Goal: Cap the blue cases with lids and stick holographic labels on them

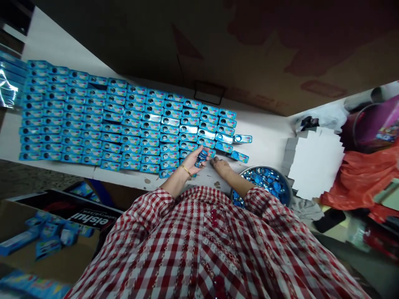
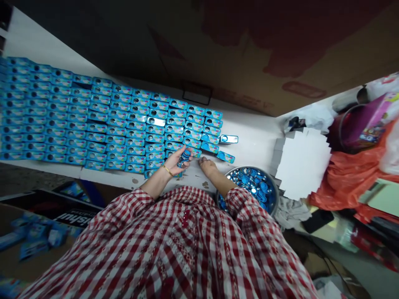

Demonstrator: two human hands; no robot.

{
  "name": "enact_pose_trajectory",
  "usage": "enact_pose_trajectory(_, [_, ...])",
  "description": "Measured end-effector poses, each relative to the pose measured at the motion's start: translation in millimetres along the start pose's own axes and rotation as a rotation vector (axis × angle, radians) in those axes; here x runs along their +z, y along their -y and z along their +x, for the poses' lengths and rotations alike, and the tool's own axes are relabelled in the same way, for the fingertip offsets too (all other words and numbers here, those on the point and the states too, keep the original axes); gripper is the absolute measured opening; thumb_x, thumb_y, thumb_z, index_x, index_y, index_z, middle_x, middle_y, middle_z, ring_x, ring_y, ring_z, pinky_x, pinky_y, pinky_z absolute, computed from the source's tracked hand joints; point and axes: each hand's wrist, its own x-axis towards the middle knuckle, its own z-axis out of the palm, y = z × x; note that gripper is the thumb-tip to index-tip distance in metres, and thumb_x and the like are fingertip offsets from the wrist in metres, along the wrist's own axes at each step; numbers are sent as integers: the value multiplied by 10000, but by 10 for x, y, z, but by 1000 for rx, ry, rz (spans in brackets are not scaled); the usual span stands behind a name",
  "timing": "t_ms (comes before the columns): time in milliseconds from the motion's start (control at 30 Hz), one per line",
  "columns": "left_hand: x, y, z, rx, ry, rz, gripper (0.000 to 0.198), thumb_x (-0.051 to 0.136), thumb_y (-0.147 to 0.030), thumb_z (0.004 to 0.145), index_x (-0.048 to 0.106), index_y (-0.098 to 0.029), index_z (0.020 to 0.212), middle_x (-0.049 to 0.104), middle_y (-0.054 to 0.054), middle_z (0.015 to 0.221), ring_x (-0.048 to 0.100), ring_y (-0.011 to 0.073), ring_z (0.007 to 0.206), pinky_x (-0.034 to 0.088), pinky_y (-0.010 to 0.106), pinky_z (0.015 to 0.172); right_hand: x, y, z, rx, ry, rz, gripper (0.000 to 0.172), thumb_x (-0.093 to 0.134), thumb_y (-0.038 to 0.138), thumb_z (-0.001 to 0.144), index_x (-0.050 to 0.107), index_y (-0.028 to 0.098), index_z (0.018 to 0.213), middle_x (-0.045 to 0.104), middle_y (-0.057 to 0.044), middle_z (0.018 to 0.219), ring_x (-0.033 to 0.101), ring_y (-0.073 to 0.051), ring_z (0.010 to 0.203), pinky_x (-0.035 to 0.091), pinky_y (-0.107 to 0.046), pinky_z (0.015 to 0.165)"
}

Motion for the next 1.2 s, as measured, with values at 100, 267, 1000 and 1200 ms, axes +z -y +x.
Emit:
enact_pose_trajectory(100, [-68, -20, -67, 31, -33, -17, 237, 479, -317, 884, 581, -117, 808, 564, 36, 676, 548, 80, 525, 343, 126, 345, -6, -44, 58, 25, -18, 55, 325, 379, 2, 825, 639, 96, 995, 602, -193, 1097, 638, -231, 873, 479, -343, 746])
enact_pose_trajectory(267, [-150, -77, -153, 61, -56, -20, 224, 536, -333, 853, 584, -119, 804, 566, 35, 693, 540, 72, 530, 353, 125, 354, -64, -208, -215, -32, -58, 474, 151, 560, 146, 789, 669, 134, 893, 671, -69, 880, 621, -150, 794, 489, -270, 740])
enact_pose_trajectory(1000, [-136, -54, -253, 72, -23, -125, 174, 497, -268, 867, 572, -147, 968, 618, 58, 712, 576, 89, 509, 337, 122, 350, -1216, -525, -385, -59, -655, 1270, 371, 684, 484, 565, 631, 194, 788, 571, 23, 557, 572, -162, 513, 487, -323, 561])
enact_pose_trajectory(1200, [-179, -130, -367, 140, 12, -149, 281, 515, -189, 834, 536, -94, 1098, 613, 72, 762, 580, 92, 566, 355, 120, 379, -1451, -663, -128, 17, -829, 1342, 411, 724, 448, 461, 617, 155, 728, 588, 30, 585, 582, -150, 482, 480, -299, 533])
